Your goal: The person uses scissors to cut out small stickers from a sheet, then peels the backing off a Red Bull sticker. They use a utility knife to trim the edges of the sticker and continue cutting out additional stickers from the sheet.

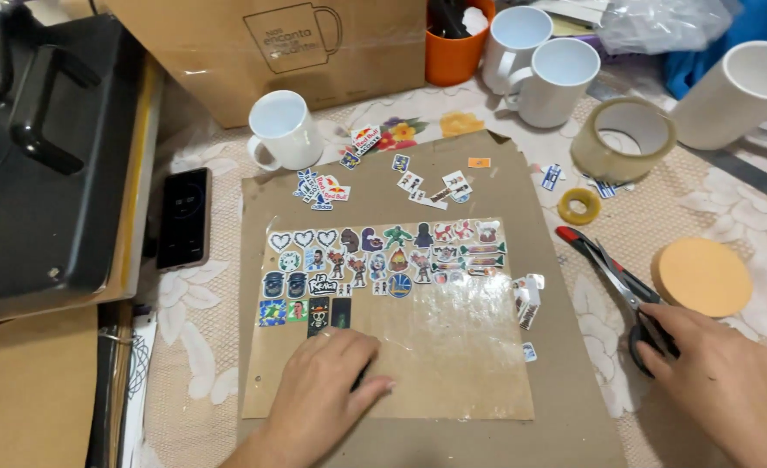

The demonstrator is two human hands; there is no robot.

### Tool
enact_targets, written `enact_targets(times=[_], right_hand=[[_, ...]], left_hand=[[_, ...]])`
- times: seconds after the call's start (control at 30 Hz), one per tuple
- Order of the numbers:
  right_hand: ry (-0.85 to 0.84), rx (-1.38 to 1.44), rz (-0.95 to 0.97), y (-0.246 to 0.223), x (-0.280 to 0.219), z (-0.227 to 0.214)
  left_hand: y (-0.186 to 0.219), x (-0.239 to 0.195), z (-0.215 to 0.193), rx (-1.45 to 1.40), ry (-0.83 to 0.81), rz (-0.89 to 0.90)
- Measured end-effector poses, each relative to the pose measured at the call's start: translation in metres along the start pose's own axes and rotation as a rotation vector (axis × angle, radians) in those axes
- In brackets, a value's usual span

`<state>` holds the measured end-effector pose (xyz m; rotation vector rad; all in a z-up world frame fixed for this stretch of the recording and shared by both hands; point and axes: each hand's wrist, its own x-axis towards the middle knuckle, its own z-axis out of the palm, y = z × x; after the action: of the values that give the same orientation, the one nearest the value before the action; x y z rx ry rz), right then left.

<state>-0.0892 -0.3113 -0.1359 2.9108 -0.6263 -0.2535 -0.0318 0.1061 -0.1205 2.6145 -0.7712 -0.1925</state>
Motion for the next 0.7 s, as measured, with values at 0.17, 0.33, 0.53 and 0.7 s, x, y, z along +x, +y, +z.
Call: enact_targets(times=[0.17,0.33,0.53,0.7], right_hand=[[0.208,0.16,-0.44,-0.026,0.002,-0.018],[0.293,0.378,-0.96,-0.061,-0.02,0.012],[0.326,0.319,-0.967,-0.063,-0.027,0.028],[0.457,0.225,-1.098,-0.076,-0.029,0.033]], left_hand=[[0.032,0.015,0.035,0.154,-0.095,0.561],[0.021,0.014,0.058,0.346,-0.111,0.631],[0.008,0.007,0.057,0.342,-0.02,0.566],[-0.004,-0.002,0.051,0.34,0.108,0.576]])
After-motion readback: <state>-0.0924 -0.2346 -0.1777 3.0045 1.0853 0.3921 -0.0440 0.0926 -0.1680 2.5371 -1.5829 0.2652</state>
